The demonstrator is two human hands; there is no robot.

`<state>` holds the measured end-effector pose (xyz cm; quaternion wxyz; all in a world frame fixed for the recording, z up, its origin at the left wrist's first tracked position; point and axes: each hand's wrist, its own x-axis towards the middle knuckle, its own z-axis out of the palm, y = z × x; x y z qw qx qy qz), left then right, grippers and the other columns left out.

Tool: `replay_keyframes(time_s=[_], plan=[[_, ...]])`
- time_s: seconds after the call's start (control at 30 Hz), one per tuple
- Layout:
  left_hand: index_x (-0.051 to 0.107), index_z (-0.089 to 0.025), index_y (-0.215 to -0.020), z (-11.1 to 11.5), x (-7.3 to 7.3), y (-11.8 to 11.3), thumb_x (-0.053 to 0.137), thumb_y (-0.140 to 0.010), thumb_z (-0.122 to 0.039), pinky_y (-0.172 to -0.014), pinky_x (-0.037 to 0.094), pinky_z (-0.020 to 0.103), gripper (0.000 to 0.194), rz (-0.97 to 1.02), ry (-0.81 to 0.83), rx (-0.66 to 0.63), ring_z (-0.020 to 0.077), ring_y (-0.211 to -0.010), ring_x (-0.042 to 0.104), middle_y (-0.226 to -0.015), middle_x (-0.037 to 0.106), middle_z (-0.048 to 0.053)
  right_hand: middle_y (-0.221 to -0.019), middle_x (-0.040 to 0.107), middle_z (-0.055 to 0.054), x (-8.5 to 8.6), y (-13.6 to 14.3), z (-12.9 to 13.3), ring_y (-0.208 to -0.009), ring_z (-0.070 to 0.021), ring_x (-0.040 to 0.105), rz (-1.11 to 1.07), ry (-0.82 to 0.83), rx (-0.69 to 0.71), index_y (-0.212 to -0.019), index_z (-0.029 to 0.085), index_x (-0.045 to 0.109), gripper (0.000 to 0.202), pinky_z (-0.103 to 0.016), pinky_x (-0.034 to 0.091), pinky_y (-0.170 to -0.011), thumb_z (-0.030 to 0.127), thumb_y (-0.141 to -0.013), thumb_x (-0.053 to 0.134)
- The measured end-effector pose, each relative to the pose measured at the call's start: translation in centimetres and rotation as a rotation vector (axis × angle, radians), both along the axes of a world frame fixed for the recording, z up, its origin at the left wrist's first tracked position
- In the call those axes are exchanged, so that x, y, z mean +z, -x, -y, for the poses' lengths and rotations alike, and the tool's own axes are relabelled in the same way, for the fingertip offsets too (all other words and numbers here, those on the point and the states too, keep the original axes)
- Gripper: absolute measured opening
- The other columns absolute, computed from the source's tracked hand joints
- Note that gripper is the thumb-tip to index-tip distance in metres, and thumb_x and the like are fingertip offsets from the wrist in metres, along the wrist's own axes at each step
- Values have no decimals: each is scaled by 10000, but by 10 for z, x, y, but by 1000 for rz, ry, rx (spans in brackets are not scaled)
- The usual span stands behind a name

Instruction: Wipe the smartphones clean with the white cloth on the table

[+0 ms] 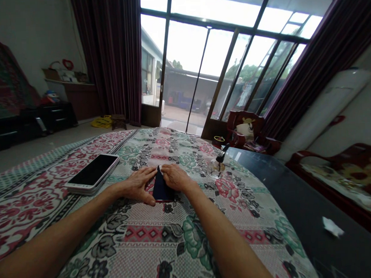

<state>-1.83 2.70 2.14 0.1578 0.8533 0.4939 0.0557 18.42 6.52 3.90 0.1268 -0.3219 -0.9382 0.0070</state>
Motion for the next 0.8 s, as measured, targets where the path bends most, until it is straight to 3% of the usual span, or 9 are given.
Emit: replay_keyframes(time_s=[0.13, 0.27, 0.6, 0.8], plan=[[152, -242, -1502, -1, -3, 1, 616, -492, -833, -1117, 125, 572, 1259, 16, -7, 2, 421, -1411, 76, -1566, 144, 138, -1111, 633, -120, -1, 7, -14, -1040, -177, 565, 26, -1, -33, -1039, 108, 618, 265, -326, 378, -973, 93, -906, 389], [166, -238, -1500, -1, -3, 1, 611, -480, -844, -1123, 120, 558, 1267, 14, -13, 0, 414, -1414, 74, -1565, 148, 140, -1154, 621, -121, -1, 4, -11, -1097, -189, 545, 21, 5, -17, -1081, 120, 610, 284, -359, 363, -1004, 102, -907, 386], [222, -218, -1484, 0, -1, 1, 621, -472, -834, -1131, 122, 547, 1250, 12, -18, -4, 416, -1413, 78, -1565, 139, 140, -1362, 510, -100, 2, -20, 58, -1236, -200, 443, -29, 30, 80, -1325, 155, 479, 433, -414, 347, -1067, 130, -909, 363], [239, -189, -1480, 2, 1, -1, 623, -482, -821, -1143, 112, 515, 1242, -16, -33, 4, 391, -1419, 83, -1566, 143, 136, -1363, 508, -83, 12, -21, 91, -1225, -207, 452, -7, 73, 143, -1293, 184, 507, 402, -421, 343, -1069, 137, -923, 355]])
